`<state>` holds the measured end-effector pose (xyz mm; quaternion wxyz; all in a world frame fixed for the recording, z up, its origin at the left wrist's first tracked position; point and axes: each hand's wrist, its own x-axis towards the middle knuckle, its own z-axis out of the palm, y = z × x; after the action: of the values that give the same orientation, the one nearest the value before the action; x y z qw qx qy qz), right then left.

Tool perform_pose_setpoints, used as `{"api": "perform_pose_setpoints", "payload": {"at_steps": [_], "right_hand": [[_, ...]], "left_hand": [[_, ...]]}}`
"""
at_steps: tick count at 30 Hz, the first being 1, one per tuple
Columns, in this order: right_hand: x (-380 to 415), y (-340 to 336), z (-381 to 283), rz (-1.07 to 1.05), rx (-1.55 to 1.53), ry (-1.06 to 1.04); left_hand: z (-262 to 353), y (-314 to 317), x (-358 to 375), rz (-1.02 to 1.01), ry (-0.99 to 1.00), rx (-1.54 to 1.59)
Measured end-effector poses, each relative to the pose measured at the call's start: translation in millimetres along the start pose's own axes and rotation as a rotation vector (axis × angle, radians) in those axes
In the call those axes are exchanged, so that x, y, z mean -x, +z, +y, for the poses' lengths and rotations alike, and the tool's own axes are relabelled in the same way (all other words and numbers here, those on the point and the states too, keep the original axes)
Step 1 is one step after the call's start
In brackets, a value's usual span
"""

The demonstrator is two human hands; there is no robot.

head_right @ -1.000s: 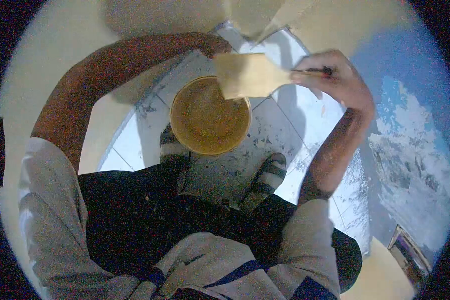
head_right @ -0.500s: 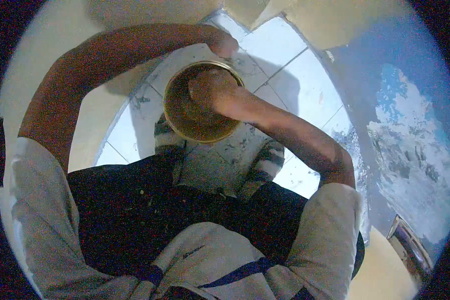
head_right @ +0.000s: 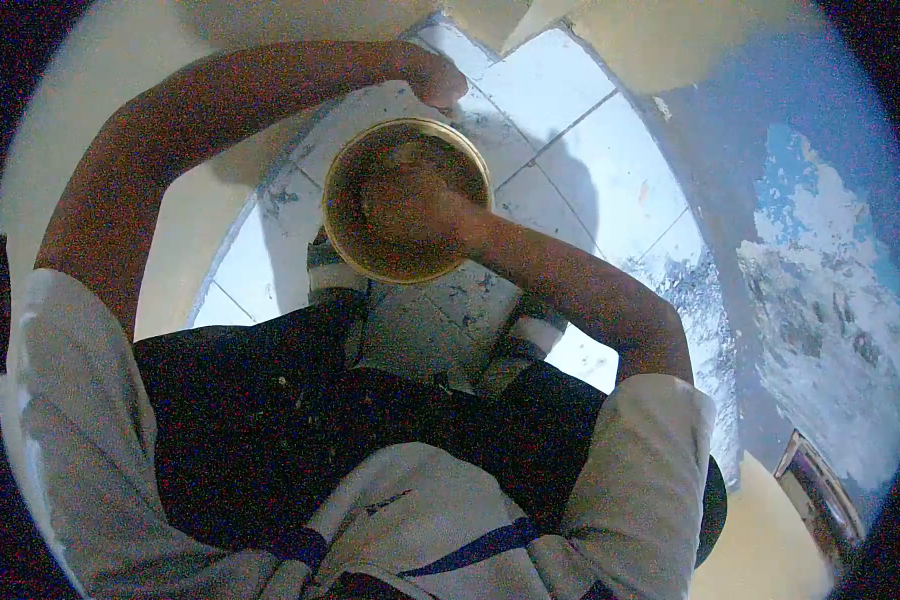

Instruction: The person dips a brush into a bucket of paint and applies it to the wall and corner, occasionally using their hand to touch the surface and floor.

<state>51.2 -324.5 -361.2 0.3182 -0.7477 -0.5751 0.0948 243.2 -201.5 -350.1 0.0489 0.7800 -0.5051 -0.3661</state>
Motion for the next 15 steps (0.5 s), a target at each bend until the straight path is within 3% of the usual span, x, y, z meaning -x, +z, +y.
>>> {"api": "perform_pose_setpoints", "payload": {"at_steps": [1,3,4,7,9,10,12,13,15], "right_hand": [[-2.5,-8.3,-3.4,0.001,0.018,-0.032],[-7.0,-30.9,-11.7,0.004,0.056,-0.093],[-12.0,-40.9,-16.2,0.006,0.074,-0.128],[-24.5,-54.2,-44.1,-0.345,0.220,0.044],[-26.3,-56.6,-50.4,-0.414,0.190,0.180],[-17.0,-50.4,-42.5,-0.310,0.091,0.203],[-0.9,-32.2,-27.1,-0.117,-0.129,0.221],[2.1,-23.8,-20.7,-0.027,-0.241,0.228],[-11.2,-30.6,-24.9,-0.031,-0.102,0.116]], "left_hand": [[-3.0,3.5,-5.7,-0.010,-0.086,0.045],[-34.3,22.2,-31.6,0.015,0.177,0.008],[-41.8,27.0,-35.7,0.022,0.204,0.002],[-43.3,30.0,-42.7,0.019,0.140,-0.045],[-31.0,22.3,-44.0,-0.012,0.102,-0.138],[-28.8,21.1,-35.2,0.074,0.208,-0.202],[-15.0,19.4,-17.2,0.086,0.120,-0.123],[-18.4,15.2,-18.6,0.040,0.108,0.064],[-34.3,14.5,-26.8,-0.044,0.138,0.339]]}}
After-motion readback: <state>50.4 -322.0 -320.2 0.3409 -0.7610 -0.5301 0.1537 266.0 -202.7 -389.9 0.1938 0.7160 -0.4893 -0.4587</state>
